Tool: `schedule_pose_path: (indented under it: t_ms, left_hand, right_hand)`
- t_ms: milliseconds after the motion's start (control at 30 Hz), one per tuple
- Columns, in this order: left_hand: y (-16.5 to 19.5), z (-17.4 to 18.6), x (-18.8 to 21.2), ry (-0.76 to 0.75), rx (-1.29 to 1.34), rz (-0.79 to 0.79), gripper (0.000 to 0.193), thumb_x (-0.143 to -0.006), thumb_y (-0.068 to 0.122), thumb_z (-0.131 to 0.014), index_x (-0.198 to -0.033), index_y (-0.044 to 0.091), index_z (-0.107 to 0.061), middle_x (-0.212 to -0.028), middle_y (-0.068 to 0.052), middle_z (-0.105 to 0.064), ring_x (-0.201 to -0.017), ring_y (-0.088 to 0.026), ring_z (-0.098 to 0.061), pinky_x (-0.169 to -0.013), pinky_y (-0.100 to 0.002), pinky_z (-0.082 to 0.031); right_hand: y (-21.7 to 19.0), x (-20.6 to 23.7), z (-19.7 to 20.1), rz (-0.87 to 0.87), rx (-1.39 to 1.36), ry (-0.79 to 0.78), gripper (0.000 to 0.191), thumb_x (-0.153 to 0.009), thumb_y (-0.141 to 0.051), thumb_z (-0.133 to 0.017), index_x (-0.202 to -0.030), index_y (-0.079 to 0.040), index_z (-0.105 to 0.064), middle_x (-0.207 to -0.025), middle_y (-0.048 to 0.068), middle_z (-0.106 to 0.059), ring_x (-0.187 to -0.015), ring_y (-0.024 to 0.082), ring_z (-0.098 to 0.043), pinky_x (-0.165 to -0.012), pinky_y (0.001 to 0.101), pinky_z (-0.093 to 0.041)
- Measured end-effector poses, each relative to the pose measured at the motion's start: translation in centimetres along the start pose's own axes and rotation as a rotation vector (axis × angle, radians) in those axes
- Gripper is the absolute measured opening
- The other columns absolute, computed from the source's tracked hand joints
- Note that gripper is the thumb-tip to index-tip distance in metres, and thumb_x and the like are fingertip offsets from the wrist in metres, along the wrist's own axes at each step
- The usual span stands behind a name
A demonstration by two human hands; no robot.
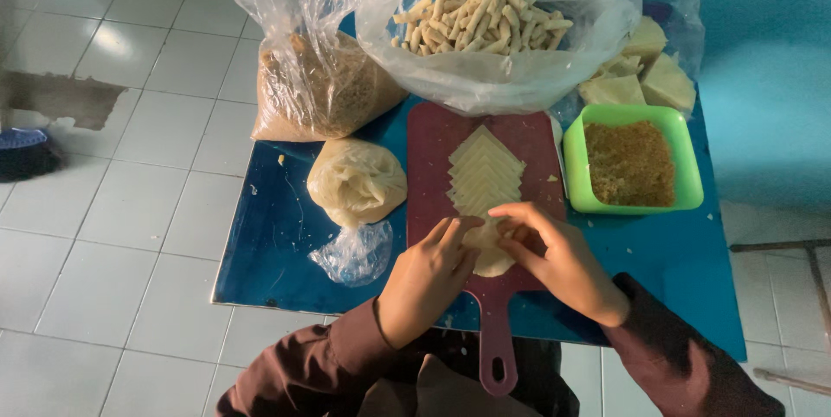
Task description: The person folds thin square pastry wrappers by hand into small triangular shapes and stacks them in an overlapping diamond pattern on a pink cutting board. They repeatedly take a wrapper from a plastic bag, fold it, press the fold, and place it on the growing stack, and near the end use a small white spoon to press along the folded pieces.
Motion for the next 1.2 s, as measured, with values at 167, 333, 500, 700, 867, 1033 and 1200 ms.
schedule_pose_path:
  t_ms: [167, 333, 500, 700, 867, 1033, 1200]
  left_hand:
    - [0.6, 0.2, 1.1, 0.019, -0.023, -0.031, 0.038, -0.094, 0.011, -0.064, -0.131, 0.008, -0.055, -0.106, -0.013, -0.066, -0.074, -0.033, -0.070, -0.057, -0.039, -0.057]
    - [0.2, -0.6, 0.5, 0.032, -0.128, 0.013, 0.036, -0.094, 0.013, -0.064, -0.128, 0.007, -0.056, -0.107, -0.013, -0.065, -0.073, -0.035, -0.069, -0.056, -0.041, -0.057]
    - [-0.1, -0.9, 0.5, 0.007, -0.145, 0.030, 0.035, -0.095, 0.014, -0.063, -0.129, 0.009, -0.058, -0.104, -0.010, -0.067, -0.075, -0.031, -0.071, -0.058, -0.038, -0.057]
    - [0.3, -1.0, 0.4, 0.043, -0.173, -0.040, 0.032, -0.097, 0.014, -0.063, -0.128, 0.009, -0.059, -0.101, -0.009, -0.068, -0.091, -0.027, -0.071, -0.065, -0.037, -0.058]
    - [0.7, -0.8, 0.2, 0.069, -0.175, -0.076, 0.031, -0.097, 0.013, -0.062, -0.128, 0.009, -0.060, -0.100, -0.008, -0.069, -0.093, -0.027, -0.071, -0.067, -0.037, -0.058]
    - [0.7, -0.6, 0.5, 0.082, -0.166, -0.101, 0.030, -0.097, 0.012, -0.063, -0.126, 0.008, -0.060, -0.101, -0.009, -0.068, -0.093, -0.027, -0.071, -0.067, -0.036, -0.058]
    - [0.6, -0.7, 0.5, 0.112, -0.250, -0.119, 0.030, -0.094, 0.012, -0.065, -0.123, 0.008, -0.061, -0.100, -0.008, -0.067, -0.091, -0.025, -0.071, -0.066, -0.036, -0.057]
  right_hand:
    - [-0.1, -0.4, 0.0, 0.022, -0.096, -0.086, 0.051, -0.089, 0.002, -0.070, -0.136, -0.011, -0.056, -0.110, 0.005, -0.073, -0.093, 0.008, -0.069, -0.079, 0.0259, -0.060]
    - [-0.5, -0.3, -0.4, -0.037, 0.079, -0.043, 0.059, -0.084, 0.002, -0.072, -0.139, -0.013, -0.053, -0.111, 0.003, -0.072, -0.073, 0.011, -0.062, -0.067, 0.0273, -0.057]
    - [-1.4, 0.3, -0.4, 0.040, 0.189, 0.029, 0.055, -0.087, -0.001, -0.073, -0.137, -0.012, -0.054, -0.103, 0.006, -0.071, -0.077, 0.013, -0.070, -0.067, 0.0287, -0.058]
    - [-1.6, 0.5, -0.4, 0.023, 0.204, 0.065, 0.053, -0.086, 0.000, -0.073, -0.135, -0.011, -0.055, -0.101, 0.006, -0.069, -0.075, 0.015, -0.071, -0.067, 0.0297, -0.058]
    - [-1.8, 0.9, -0.4, 0.041, 0.189, 0.081, 0.053, -0.086, 0.003, -0.070, -0.135, -0.010, -0.055, -0.104, 0.006, -0.069, -0.079, 0.015, -0.072, -0.070, 0.0302, -0.059]
    - [-1.6, 1.1, -0.3, 0.040, 0.212, 0.060, 0.053, -0.086, 0.003, -0.069, -0.135, -0.010, -0.054, -0.104, 0.007, -0.069, -0.082, 0.016, -0.073, -0.072, 0.0306, -0.060]
    - [-1.4, 1.1, -0.5, 0.080, 0.252, 0.063, 0.051, -0.087, 0.001, -0.070, -0.134, -0.011, -0.056, -0.104, 0.008, -0.071, -0.088, 0.018, -0.074, -0.073, 0.0311, -0.059]
Point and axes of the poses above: each hand's wrist, its own x-axis away from the middle knuckle, its own z-axis out of the back of the hand, y = z × x, the point moved 4 cm from there along -x, towards the middle knuckle
